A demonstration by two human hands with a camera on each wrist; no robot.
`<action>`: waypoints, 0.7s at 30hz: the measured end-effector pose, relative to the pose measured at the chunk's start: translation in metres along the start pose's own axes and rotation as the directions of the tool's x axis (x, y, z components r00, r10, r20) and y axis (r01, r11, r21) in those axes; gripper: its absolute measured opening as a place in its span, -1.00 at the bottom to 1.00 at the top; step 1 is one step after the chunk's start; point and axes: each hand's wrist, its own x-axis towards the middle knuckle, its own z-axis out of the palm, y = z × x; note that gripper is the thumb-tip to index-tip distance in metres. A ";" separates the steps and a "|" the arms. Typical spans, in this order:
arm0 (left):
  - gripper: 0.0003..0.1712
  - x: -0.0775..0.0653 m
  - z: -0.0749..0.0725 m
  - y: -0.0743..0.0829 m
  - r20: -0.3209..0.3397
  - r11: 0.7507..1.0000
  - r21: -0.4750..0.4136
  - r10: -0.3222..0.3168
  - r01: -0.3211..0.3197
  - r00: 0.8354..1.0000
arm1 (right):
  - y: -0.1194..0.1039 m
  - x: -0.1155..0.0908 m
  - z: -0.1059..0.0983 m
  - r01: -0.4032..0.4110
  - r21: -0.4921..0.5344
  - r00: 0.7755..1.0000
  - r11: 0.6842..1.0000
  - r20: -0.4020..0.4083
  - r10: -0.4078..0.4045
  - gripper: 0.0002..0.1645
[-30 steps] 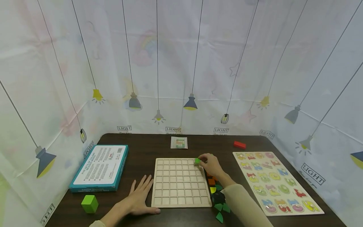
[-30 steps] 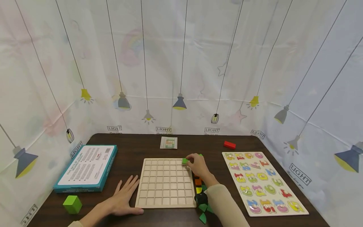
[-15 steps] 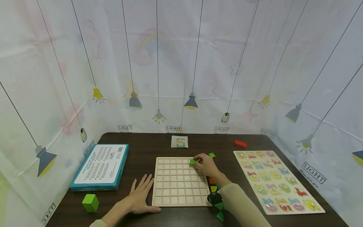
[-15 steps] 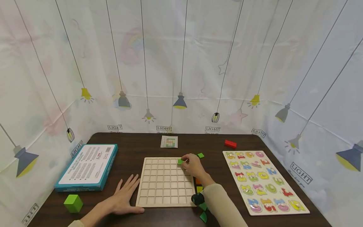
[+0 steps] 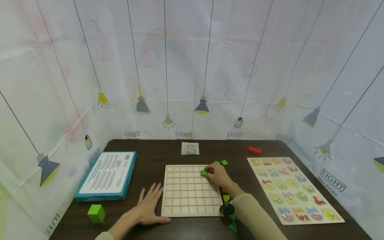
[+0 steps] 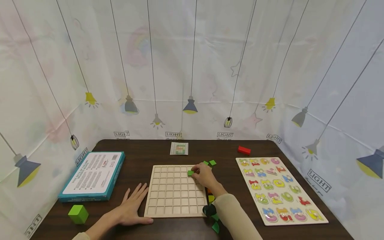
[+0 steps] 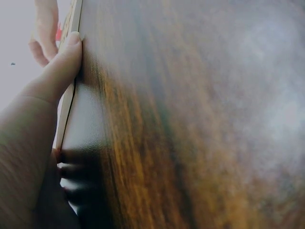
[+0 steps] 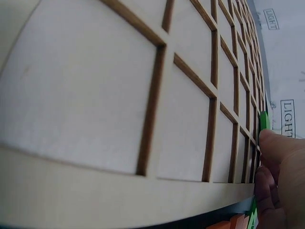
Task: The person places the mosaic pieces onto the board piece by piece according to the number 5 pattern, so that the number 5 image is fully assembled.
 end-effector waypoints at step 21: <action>0.40 0.000 0.002 -0.001 -0.015 1.000 0.002 0.006 -0.006 1.000 | 0.000 -0.002 0.001 0.002 0.017 1.000 1.000 0.005 -0.002 -0.82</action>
